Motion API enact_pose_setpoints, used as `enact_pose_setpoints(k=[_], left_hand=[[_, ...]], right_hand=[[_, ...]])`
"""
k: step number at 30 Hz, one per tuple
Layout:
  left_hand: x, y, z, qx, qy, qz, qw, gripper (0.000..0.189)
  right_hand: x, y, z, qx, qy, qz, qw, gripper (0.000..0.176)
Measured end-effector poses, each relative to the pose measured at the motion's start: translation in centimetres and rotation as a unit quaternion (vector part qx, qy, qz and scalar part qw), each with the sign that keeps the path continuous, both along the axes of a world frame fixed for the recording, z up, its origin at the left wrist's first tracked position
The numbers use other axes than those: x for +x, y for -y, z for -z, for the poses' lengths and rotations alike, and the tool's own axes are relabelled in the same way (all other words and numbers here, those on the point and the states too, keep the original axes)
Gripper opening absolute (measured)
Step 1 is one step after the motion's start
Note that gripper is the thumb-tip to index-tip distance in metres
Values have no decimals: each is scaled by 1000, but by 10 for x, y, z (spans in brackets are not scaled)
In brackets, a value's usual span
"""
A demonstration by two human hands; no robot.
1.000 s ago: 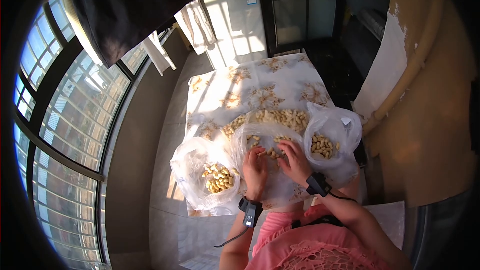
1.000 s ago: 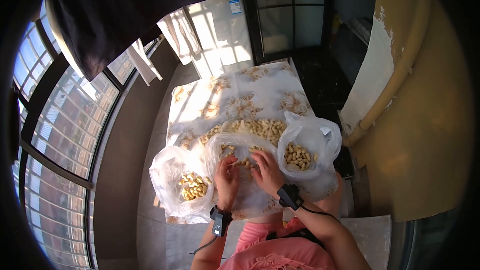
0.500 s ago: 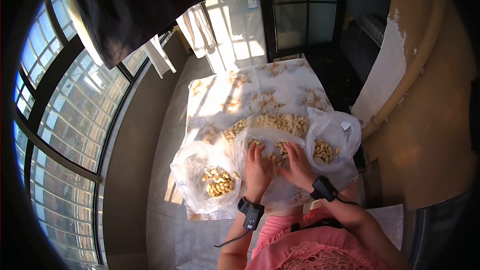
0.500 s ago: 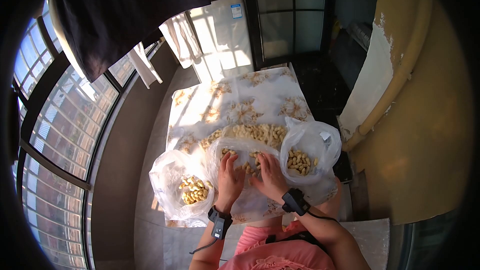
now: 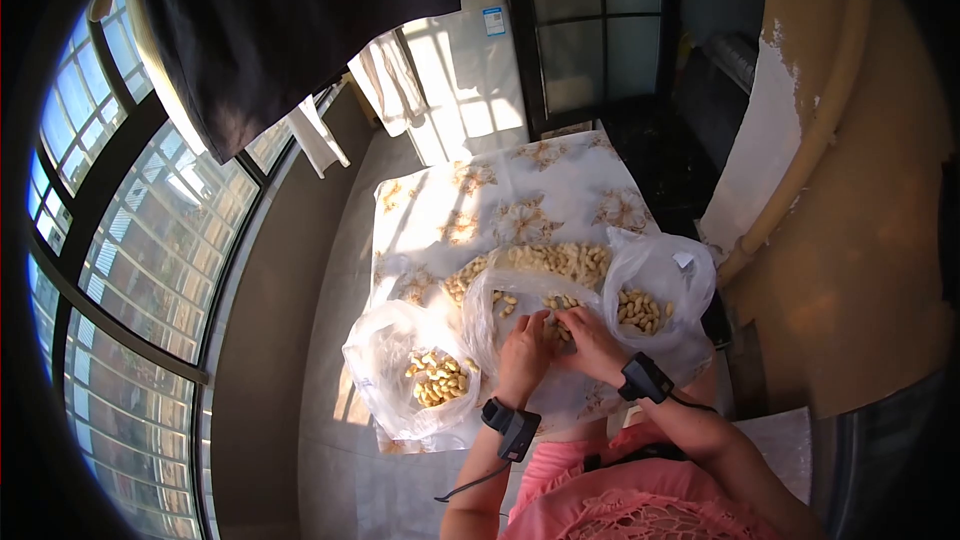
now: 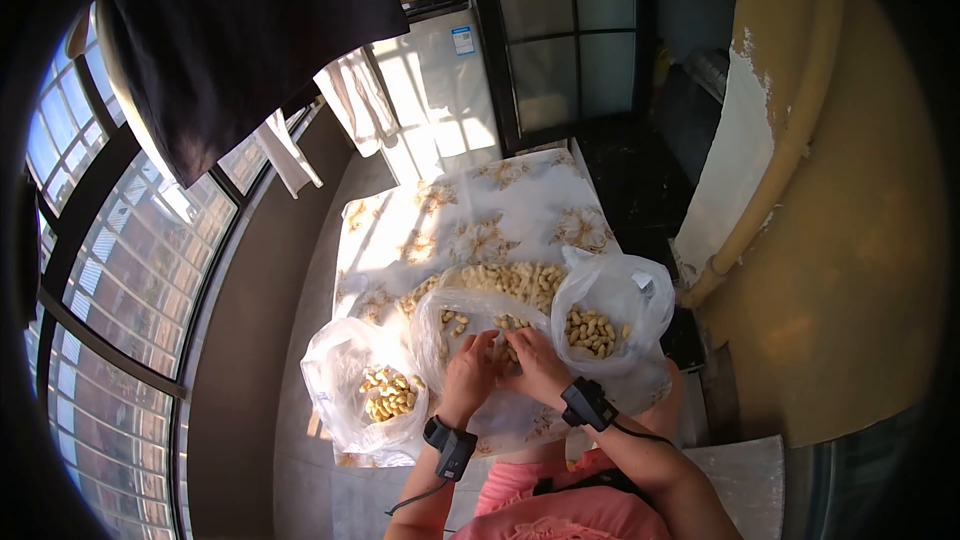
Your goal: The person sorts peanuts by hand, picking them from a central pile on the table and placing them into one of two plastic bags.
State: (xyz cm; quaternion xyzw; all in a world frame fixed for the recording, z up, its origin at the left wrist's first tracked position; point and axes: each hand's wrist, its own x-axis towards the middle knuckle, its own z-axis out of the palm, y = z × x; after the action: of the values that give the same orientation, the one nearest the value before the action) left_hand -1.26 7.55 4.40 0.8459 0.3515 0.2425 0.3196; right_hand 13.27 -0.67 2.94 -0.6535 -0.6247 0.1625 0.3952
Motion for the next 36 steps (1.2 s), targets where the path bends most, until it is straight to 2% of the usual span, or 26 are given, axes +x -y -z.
enact_pose_setpoints(k=[6,8,12,15,16,18,19,20,21,23,24,28,32,33,34,36], left_hand=[[4,0,16,-5,51,-9,999,43],[1,0,22,-9,66,-11,998,42],[-1,-4,32,-24,116,-14,993,35],[0,0,19,-116,116,-38,986,32],[1,-1,21,-109,119,-39,986,32],[2,-4,26,-231,154,-37,960,33],[1,0,8,-267,152,-9,952,35],[2,-3,15,-264,153,-8,952,35],[4,-6,31,-243,180,-1,953,36],[6,-7,39,-219,208,5,953,36],[7,-9,42,-247,219,17,944,38],[10,-5,33,-304,227,20,925,43],[12,2,27,-361,242,2,901,44],[13,-4,45,-335,236,4,912,44],[15,-5,54,-349,281,21,894,43],[13,-6,61,-340,262,10,903,40]], right_hand=[[-2,-5,-2,-12,-1,-10,1000,68],[-2,-8,7,-15,-7,-7,1000,58],[-3,-10,18,25,-2,10,1000,55],[-4,-11,17,43,-17,7,999,53],[-6,-11,16,47,-29,11,998,50],[-7,-12,12,56,-38,16,998,46],[-9,-12,7,22,-90,7,996,43],[-11,-11,4,-12,-142,-3,990,40],[-14,-11,1,30,-158,-4,987,34],[-14,-15,5,38,-120,0,992,33],[-13,-18,5,46,-82,5,996,32],[-16,-22,-12,93,-59,1,994,30],[-20,-17,-25,96,-78,8,992,38],[-21,-14,-27,86,-102,8,991,36],[-22,-13,-28,76,-125,5,989,35],[-19,-10,-22,64,-157,-15,985,35]])
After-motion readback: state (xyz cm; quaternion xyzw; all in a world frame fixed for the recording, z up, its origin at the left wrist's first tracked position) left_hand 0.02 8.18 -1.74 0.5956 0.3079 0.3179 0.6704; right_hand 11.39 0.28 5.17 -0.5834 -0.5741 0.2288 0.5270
